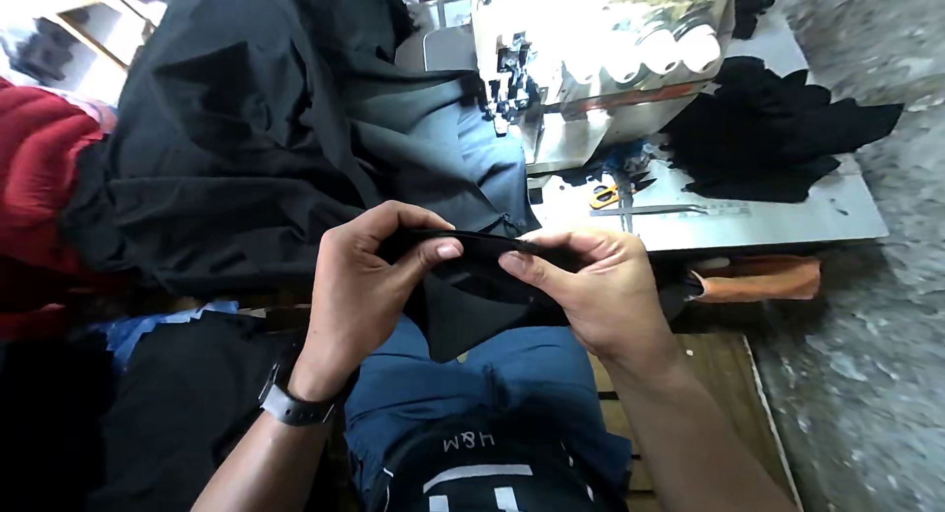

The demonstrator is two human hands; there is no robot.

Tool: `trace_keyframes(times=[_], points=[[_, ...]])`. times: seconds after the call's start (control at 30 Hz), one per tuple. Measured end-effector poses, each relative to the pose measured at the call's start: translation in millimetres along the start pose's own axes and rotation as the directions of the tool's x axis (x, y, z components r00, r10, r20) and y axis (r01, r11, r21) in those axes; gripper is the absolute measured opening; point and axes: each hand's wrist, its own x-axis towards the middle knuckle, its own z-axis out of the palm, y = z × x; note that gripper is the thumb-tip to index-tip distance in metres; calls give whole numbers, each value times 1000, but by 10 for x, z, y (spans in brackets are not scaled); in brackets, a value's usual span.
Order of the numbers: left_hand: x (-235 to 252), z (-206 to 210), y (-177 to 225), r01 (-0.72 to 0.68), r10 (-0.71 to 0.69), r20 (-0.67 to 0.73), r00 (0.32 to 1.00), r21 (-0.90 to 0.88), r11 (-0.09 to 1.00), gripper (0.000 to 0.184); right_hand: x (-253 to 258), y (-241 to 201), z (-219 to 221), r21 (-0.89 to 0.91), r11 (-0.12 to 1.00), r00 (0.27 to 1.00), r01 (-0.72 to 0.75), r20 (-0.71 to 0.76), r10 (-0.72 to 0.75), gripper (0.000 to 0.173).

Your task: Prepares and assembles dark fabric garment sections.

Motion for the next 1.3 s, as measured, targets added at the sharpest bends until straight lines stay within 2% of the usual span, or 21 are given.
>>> trace_keyframes(times=[0.17,0.43,0.53,0.67,0.87,1.13,1.23,1.3], points=[[76,77,-26,14,-14,-20,1000,25,1000,11,23,43,-57,66,995,997,-69,-22,70,15],[245,155,-96,-21,25,-49,998,75,997,12,152,113,-118,31,1000,1000,-2,-31,3,8],[334,139,-111,-55,62,-52,997,131,990,13,212,128,-184,65,992,992,-110,60,106,9],[457,92,-119,-39,52,-66,996,190,981,16,220,57,-325,17,972,953,-236,198,228,12],[560,106,-128,-29,46,-72,996,232,972,17,217,39,-389,-119,978,979,-171,93,183,13],[596,83,-198,-35,54,-90,995,204,978,16,257,86,-337,-64,992,990,-112,81,117,7],[648,-115,-183,-132,154,-58,986,273,953,15,330,88,-194,-28,998,994,-56,94,59,10],[830,-178,-148,-200,243,-62,968,390,899,16,431,103,-88,-20,1000,998,-21,63,22,9]])
